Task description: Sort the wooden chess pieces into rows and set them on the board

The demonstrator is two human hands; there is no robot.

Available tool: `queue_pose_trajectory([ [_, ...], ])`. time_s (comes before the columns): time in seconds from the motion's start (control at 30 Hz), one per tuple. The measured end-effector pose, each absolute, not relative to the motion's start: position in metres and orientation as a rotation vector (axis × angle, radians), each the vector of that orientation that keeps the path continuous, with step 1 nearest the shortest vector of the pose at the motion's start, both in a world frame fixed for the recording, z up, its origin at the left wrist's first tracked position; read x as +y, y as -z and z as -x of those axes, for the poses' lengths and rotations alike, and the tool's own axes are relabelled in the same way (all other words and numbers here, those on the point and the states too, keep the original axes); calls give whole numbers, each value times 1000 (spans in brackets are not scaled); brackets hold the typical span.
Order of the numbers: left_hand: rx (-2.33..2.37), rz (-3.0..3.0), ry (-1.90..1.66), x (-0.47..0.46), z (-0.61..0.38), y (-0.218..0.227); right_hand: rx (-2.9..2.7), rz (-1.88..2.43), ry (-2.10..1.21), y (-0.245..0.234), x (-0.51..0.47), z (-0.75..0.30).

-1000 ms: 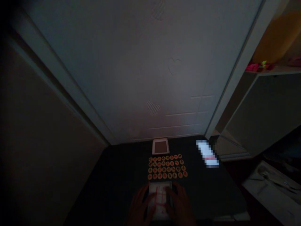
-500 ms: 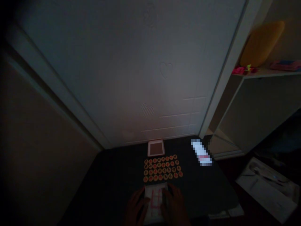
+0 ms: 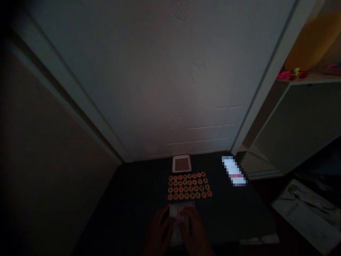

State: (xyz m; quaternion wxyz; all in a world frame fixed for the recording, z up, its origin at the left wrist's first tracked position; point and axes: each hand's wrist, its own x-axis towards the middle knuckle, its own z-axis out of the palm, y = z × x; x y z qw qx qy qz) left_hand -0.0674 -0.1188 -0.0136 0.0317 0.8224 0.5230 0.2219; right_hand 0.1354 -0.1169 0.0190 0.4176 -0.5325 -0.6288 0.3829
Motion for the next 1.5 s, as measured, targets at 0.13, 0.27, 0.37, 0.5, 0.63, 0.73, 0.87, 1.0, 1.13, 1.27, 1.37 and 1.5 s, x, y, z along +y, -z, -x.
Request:
queue_pose_trajectory([
  [0.13,1607,-2490,-719,-121,67,15,-1471,1353,-1005,-16,-115,-130],
  [0.27,1602,-2454,-734,-122,66,11,-1434,1384,-1037,-12,-115,-125],
  [0.37,1608,-2438,-749,-122,66,8,-1388,1415,-1033,-10,-115,-121],
  [0.5,1604,-2451,-753,-121,65,9,-1521,1377,-1025,-20,-116,-122],
  [0.63,1616,-2447,-731,-121,66,12,-1765,1367,-1020,-30,-118,-130],
  [0.73,1616,-2443,-721,-122,66,13,-1815,1501,-1021,-24,-119,-136],
  [0.87,1645,-2430,-757,-122,65,15,-1881,1648,-1042,-10,-117,-140],
  [1.0,1649,-2388,-743,-122,65,15,-1923,1746,-1027,-5,-113,-144],
  [1.13,1634,-2380,-755,-122,65,15,-2031,1776,-891,-3,-109,-151],
  [1.27,1644,-2392,-787,-122,66,15,-2125,1680,-793,-2,-104,-158],
  [1.37,1650,-2404,-775,-122,66,13,-2169,1709,-784,-6,-101,-162],
  [1.5,1637,-2430,-750,-122,66,9,-2238,1729,-769,-14,-98,-165],
])
